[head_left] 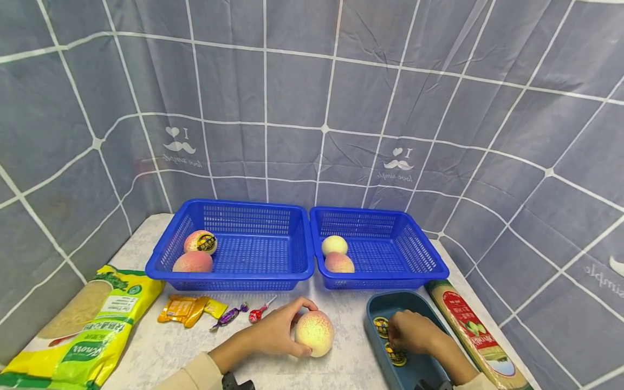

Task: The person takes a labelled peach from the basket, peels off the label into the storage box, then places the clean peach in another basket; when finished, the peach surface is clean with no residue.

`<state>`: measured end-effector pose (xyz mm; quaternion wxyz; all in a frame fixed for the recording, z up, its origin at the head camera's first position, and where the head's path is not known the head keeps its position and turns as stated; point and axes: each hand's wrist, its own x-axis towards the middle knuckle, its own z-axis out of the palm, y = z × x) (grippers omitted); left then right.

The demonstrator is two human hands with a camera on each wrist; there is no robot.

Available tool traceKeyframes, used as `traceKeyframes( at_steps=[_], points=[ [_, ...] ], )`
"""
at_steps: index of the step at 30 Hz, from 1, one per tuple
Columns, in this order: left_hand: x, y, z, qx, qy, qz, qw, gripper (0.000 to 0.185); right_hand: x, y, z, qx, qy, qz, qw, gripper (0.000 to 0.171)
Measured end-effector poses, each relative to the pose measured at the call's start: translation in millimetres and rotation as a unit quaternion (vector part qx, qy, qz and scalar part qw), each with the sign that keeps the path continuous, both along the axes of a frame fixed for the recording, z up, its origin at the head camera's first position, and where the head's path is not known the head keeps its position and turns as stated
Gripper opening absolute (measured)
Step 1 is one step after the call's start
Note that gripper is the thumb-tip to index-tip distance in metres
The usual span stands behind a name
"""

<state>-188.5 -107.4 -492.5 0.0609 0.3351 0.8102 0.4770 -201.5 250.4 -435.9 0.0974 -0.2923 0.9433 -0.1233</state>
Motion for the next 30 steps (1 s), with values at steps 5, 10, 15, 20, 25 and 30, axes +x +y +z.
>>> traceKeyframes(
  at_steps=[5,10,15,20,25,30],
  points=[
    [-1.3,-0.8,-1.2,0.001,0.002,-0.001,1.0000,0.071,-1.7,-2.4,-1.0,0.015,-0.002,-0.011,1.000,0.025],
    [-1.9,-0.6,-1.6,0.004,0.006,-0.002,1.0000,0.071,0.1,-6.6,0.9,0.032,0.021,-0.032,0.999,0.025],
    [-0.7,-0.2,0.5,0.005,0.001,-0.005,1.0000,0.071,-6.0,-1.5,20.4,-0.045,-0.013,0.007,0.999,0.016],
    [1.1,-0.1,3.7,0.001,-0.011,-0.003,0.9999,0.070,-35.6,24.2,53.4,-0.218,0.038,0.022,0.975,0.017],
    [0.9,-2.3,4.6,-0.002,-0.011,0.002,0.9999,0.069,-82.5,61.6,63.2,-0.246,0.127,-0.056,0.959,0.059],
    [-0.6,-1.3,1.5,0.009,-0.011,-0.009,0.9999,0.069,-110.7,98.1,43.3,-0.224,0.089,-0.113,0.964,0.088]
  ],
)
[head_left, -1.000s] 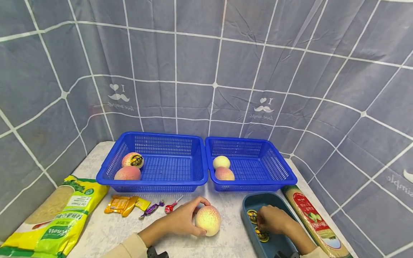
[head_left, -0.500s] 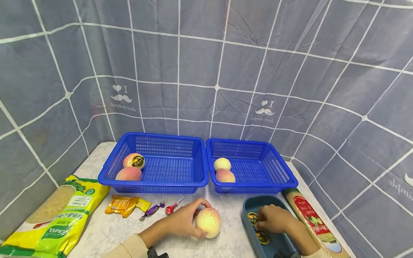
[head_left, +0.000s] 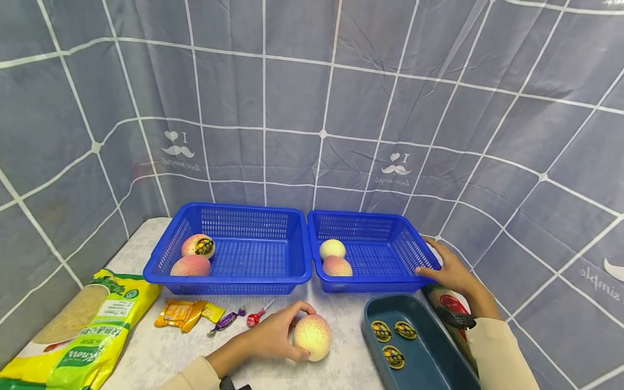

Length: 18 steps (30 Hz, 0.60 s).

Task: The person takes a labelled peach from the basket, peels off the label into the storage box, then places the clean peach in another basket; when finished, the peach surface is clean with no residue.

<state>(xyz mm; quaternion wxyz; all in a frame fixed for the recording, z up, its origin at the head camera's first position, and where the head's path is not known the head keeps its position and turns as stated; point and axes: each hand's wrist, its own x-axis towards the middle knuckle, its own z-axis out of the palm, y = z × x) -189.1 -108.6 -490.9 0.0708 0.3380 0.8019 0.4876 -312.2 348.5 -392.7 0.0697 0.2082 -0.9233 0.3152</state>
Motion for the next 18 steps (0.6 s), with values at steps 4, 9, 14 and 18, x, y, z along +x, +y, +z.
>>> traceKeyframes(
  at_steps=[4,9,14,18],
  points=[
    [-0.8,0.4,-1.6,0.001,0.002,-0.004,1.0000,0.070,1.9,12.5,-14.9,-0.017,-0.061,-0.049,0.997,0.093],
    [0.0,1.4,-0.6,-0.003,0.002,0.002,1.0000,0.069,7.1,21.4,-25.7,-0.050,-0.079,-0.050,0.994,0.079],
    [0.4,1.6,-0.6,-0.010,-0.002,0.005,0.9999,0.069,7.9,29.9,-33.5,-0.060,-0.056,-0.033,0.996,0.069],
    [0.2,1.4,-0.8,-0.012,-0.006,0.008,0.9999,0.069,5.8,31.5,-35.3,-0.069,-0.046,-0.025,0.996,0.067]
  ],
)
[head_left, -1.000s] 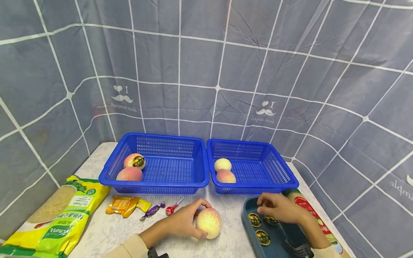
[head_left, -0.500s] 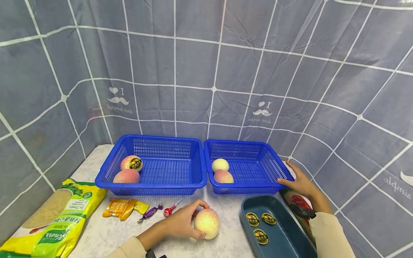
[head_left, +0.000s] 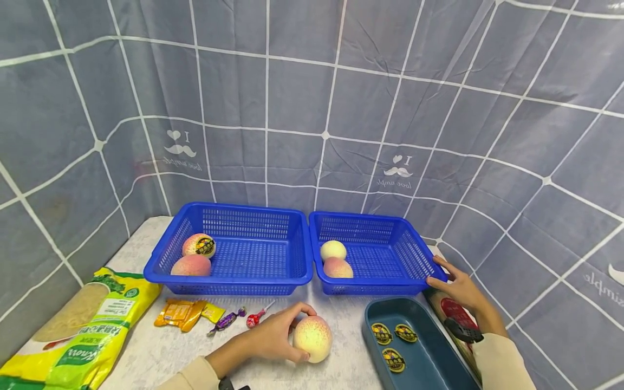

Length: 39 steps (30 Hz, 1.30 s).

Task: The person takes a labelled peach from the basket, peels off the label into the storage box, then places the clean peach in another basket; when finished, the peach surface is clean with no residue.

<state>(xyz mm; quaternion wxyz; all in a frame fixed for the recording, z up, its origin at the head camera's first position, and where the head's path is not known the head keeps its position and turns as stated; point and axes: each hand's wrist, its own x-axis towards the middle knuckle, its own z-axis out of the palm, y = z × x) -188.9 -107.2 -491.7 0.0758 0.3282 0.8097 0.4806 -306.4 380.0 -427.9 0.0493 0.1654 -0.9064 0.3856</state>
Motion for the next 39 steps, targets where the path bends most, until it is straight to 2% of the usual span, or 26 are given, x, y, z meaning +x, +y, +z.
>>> traceKeyframes(
  at_steps=[6,11,15,20,23,27,31,34,36,39],
  points=[
    [-1.9,2.4,2.5,0.008,-0.003,-0.007,0.9999,0.069,0.4,3.0,1.1,-0.016,0.008,0.007,1.000,0.064],
    [-4.1,4.2,2.0,0.014,-0.003,-0.015,0.9998,0.069,-1.0,7.9,-4.9,-0.078,0.002,0.027,0.997,0.063],
    [-5.2,4.9,1.7,0.019,0.011,-0.018,0.9996,0.070,-1.4,8.8,-9.8,-0.120,-0.007,0.031,0.992,0.063],
    [-4.6,11.2,10.4,0.030,0.034,-0.026,0.9986,0.071,-1.8,7.4,-10.3,-0.117,-0.008,0.028,0.993,0.063],
    [-5.4,20.7,29.7,0.044,0.041,-0.035,0.9976,0.070,-1.4,7.1,-8.3,-0.110,-0.010,0.027,0.994,0.063],
    [-18.4,37.4,73.4,0.069,0.071,-0.044,0.9941,0.072,-1.8,7.7,-6.8,-0.098,-0.016,0.025,0.995,0.063],
    [-48.0,54.4,121.3,0.092,0.098,-0.033,0.9904,0.072,-2.5,6.4,-7.1,-0.093,-0.022,0.020,0.995,0.064],
    [-75.3,66.2,147.7,0.080,0.110,-0.012,0.9906,0.070,-2.3,3.3,-8.7,-0.096,-0.030,0.024,0.995,0.065],
    [-93.5,74.6,156.5,0.065,0.112,-0.001,0.9916,0.071,-2.2,0.8,-10.8,-0.100,-0.036,0.028,0.994,0.065],
    [-121.4,93.4,159.3,0.038,0.110,0.006,0.9932,0.076,-1.9,1.8,-10.2,-0.109,-0.042,0.028,0.993,0.066]
  ],
)
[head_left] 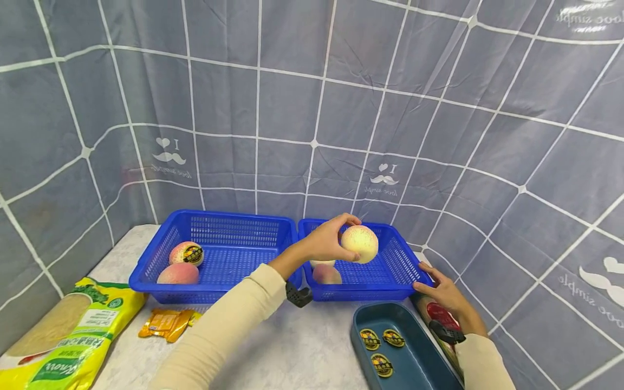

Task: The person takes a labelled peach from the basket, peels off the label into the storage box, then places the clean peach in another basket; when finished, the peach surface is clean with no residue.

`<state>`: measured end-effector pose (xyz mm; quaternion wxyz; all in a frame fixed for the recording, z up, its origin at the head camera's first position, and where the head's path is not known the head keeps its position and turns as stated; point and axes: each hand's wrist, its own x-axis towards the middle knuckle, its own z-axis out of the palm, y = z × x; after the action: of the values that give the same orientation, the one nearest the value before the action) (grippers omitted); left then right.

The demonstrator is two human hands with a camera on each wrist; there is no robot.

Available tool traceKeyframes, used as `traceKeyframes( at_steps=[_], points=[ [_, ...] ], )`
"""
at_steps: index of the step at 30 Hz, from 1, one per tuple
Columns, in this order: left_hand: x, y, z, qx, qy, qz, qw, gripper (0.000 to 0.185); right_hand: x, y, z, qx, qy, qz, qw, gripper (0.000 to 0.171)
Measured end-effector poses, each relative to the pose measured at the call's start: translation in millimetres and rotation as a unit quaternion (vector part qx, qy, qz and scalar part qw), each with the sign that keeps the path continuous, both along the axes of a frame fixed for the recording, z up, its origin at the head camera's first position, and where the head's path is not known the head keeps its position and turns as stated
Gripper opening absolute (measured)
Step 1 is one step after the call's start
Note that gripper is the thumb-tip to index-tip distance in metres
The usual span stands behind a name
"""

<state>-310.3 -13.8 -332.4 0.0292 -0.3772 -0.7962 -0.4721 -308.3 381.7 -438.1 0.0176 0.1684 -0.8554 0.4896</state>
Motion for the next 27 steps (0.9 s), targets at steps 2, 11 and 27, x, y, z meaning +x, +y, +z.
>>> traceKeyframes(
  at_steps=[2,11,27],
  points=[
    [-17.5,15.0,-6.3,-0.023,-0.006,0.009,0.9997,0.078,1.2,2.0,-0.2,-0.003,-0.003,-0.001,1.000,0.066],
    [-65.1,49.7,-34.3,-0.104,-0.070,0.044,0.9912,0.063,1.7,2.0,3.3,-0.012,-0.016,0.002,1.000,0.066],
    [-58.3,65.9,-67.9,-0.182,-0.158,0.034,0.9700,0.049,-4.4,1.4,-1.4,-0.020,-0.026,-0.006,0.999,0.065]
  ],
)
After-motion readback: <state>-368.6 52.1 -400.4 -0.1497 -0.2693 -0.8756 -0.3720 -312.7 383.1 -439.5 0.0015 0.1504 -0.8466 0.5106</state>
